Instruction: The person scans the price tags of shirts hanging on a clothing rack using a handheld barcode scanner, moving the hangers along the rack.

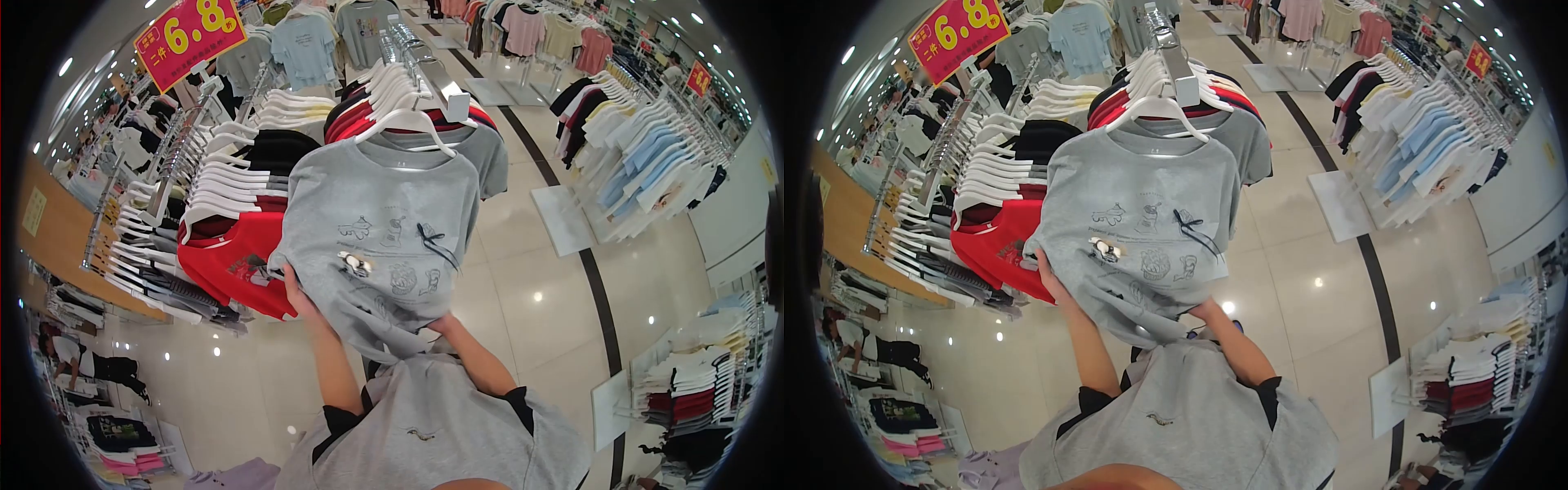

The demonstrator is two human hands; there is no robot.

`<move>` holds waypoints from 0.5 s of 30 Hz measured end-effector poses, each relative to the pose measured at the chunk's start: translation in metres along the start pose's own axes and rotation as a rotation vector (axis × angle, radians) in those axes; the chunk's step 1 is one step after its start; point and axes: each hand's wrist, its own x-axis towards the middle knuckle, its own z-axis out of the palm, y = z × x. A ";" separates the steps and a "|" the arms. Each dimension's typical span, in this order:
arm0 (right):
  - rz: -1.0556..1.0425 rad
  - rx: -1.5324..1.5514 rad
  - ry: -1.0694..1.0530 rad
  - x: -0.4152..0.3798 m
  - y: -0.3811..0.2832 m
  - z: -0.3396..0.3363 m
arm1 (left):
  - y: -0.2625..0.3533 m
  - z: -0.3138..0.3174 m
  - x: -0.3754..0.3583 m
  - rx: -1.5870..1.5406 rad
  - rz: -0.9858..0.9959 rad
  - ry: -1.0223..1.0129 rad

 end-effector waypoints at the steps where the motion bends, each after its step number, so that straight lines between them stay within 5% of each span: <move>1: 0.005 0.021 -0.013 -0.004 -0.001 0.002 | 0.007 -0.031 0.012 0.333 0.098 0.131; 2: 0.003 0.023 -0.013 -0.012 -0.004 0.007 | 0.006 -0.061 0.021 0.668 0.196 0.260; 3: -0.082 0.057 -0.019 -0.023 -0.011 0.021 | 0.001 -0.089 0.023 0.669 0.195 0.254; 5: -0.172 0.091 -0.022 -0.037 -0.014 0.047 | -0.011 -0.156 0.009 1.627 0.410 0.412; 7: -0.280 0.067 0.109 -0.043 -0.001 0.073 | -0.048 -0.218 -0.014 1.850 0.056 0.345; 8: -0.267 0.056 0.135 -0.048 0.002 0.090 | -0.066 -0.257 -0.034 2.168 -0.065 -0.066; 9: -0.273 0.073 0.155 -0.052 0.005 0.118 | -0.092 -0.282 -0.044 2.230 -0.469 -0.404; 10: -0.276 0.091 0.174 -0.051 0.007 0.139 | -0.129 -0.361 -0.057 2.207 -0.626 -0.660; 13: -0.288 0.030 0.116 -0.051 0.010 0.153 | -0.150 -0.244 -0.058 1.912 -0.365 -0.754; 15: -0.355 -0.029 0.096 -0.056 0.012 0.160 | -0.150 -0.227 -0.040 1.120 -0.875 -0.322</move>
